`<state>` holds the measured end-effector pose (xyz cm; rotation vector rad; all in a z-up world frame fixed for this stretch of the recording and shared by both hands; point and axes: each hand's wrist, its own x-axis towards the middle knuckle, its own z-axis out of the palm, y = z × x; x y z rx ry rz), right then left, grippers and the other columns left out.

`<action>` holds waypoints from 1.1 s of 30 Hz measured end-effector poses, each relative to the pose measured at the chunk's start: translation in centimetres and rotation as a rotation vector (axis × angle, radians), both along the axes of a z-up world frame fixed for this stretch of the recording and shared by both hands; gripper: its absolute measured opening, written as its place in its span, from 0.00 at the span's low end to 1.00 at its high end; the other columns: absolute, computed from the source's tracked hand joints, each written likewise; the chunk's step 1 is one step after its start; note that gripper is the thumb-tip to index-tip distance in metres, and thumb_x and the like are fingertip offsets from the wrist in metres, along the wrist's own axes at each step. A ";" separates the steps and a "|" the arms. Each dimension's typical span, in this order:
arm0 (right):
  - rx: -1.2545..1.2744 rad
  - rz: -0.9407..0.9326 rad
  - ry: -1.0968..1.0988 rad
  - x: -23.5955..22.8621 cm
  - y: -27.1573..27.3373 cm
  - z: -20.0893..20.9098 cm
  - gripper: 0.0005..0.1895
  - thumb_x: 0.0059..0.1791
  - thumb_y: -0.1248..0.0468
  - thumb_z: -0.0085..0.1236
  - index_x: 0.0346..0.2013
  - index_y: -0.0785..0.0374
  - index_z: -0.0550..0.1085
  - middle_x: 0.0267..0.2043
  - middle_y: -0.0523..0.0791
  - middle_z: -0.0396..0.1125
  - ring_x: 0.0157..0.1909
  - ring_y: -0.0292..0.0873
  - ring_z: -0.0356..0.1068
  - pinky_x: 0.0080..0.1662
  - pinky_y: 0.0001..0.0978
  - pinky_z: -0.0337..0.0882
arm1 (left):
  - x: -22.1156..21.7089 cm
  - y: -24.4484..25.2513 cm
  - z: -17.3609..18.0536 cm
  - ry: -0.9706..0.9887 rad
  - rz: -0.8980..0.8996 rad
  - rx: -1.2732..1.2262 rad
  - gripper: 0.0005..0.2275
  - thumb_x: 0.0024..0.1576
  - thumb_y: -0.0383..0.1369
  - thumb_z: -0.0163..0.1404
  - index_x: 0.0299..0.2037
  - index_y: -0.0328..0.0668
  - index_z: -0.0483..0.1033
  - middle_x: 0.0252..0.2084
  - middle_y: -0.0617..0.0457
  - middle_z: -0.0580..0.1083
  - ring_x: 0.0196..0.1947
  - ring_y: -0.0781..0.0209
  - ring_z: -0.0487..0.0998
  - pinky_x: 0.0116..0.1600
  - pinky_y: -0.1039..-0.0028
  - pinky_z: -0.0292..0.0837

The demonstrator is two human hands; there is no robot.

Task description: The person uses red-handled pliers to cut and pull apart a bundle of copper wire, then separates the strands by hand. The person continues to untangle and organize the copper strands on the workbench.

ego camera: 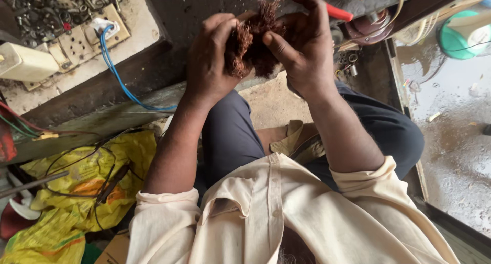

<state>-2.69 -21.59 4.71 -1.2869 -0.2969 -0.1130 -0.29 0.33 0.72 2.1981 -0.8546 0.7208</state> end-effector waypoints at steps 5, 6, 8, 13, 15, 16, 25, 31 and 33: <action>0.054 -0.083 -0.067 -0.1 0.7 -1.4 0.28 0.58 0.80 0.66 0.64 0.65 0.59 0.48 0.44 0.66 0.51 0.34 0.69 0.56 0.25 0.71 | 0.0 0.2 0.5 0.034 -0.012 -0.002 0.43 0.55 0.37 0.74 0.72 0.48 0.52 0.65 0.45 0.64 0.65 0.49 0.72 0.68 0.59 0.77; 0.026 -0.098 -0.105 -0.2 0.8 -1.5 0.27 0.59 0.80 0.66 0.64 0.65 0.60 0.49 0.44 0.66 0.50 0.34 0.68 0.56 0.25 0.70 | 0.1 0.3 0.7 0.039 -0.009 0.006 0.42 0.56 0.37 0.74 0.72 0.48 0.52 0.66 0.46 0.64 0.65 0.50 0.73 0.67 0.60 0.77; -0.048 -0.136 -0.158 -0.3 1.1 -1.3 0.26 0.57 0.80 0.64 0.61 0.64 0.59 0.51 0.43 0.64 0.50 0.34 0.68 0.57 0.25 0.70 | 0.2 0.5 0.9 0.045 -0.016 0.010 0.42 0.57 0.37 0.73 0.73 0.48 0.51 0.66 0.46 0.65 0.65 0.50 0.73 0.66 0.60 0.77; -0.319 -0.257 -0.319 -1.2 1.8 -1.5 0.24 0.59 0.79 0.62 0.62 0.63 0.60 0.51 0.46 0.65 0.52 0.41 0.74 0.54 0.27 0.73 | 0.6 0.8 0.8 0.056 -0.035 0.020 0.43 0.57 0.41 0.74 0.73 0.48 0.51 0.66 0.45 0.65 0.65 0.48 0.74 0.66 0.57 0.77; -0.639 -0.362 -0.548 -1.2 1.3 -1.4 0.21 0.56 0.79 0.62 0.57 0.64 0.62 0.49 0.46 0.69 0.49 0.47 0.73 0.52 0.36 0.71 | 0.6 0.9 0.6 0.061 -0.029 0.027 0.43 0.58 0.41 0.75 0.73 0.48 0.51 0.66 0.45 0.65 0.66 0.48 0.74 0.66 0.57 0.76; -0.799 -0.413 -0.673 -1.0 1.1 -1.2 0.20 0.55 0.79 0.63 0.55 0.64 0.63 0.47 0.47 0.71 0.48 0.49 0.73 0.51 0.40 0.70 | 0.8 0.9 0.7 0.053 -0.025 0.029 0.43 0.58 0.41 0.75 0.73 0.48 0.51 0.66 0.44 0.64 0.66 0.49 0.73 0.66 0.56 0.76; -0.818 -0.294 -0.638 -3.0 0.3 0.3 0.21 0.53 0.75 0.62 0.58 0.68 0.65 0.61 0.56 0.69 0.59 0.58 0.71 0.59 0.47 0.73 | 1.4 1.4 2.4 0.121 -0.205 -0.059 0.49 0.50 0.41 0.78 0.74 0.49 0.52 0.67 0.43 0.63 0.68 0.43 0.70 0.71 0.56 0.72; -0.776 -0.198 -0.555 -4.6 1.0 0.4 0.28 0.55 0.69 0.64 0.66 0.68 0.61 0.75 0.59 0.54 0.72 0.62 0.63 0.70 0.48 0.68 | 1.3 2.7 2.7 0.348 -0.150 -0.064 0.53 0.49 0.34 0.77 0.77 0.50 0.46 0.72 0.44 0.63 0.76 0.45 0.67 0.79 0.57 0.68; -0.755 -0.192 -0.520 -4.5 1.0 0.6 0.30 0.55 0.68 0.63 0.68 0.67 0.60 0.77 0.59 0.50 0.75 0.64 0.60 0.72 0.49 0.65 | 1.5 2.9 2.5 0.328 -0.173 -0.090 0.51 0.53 0.31 0.77 0.78 0.52 0.46 0.74 0.45 0.62 0.76 0.47 0.65 0.79 0.60 0.67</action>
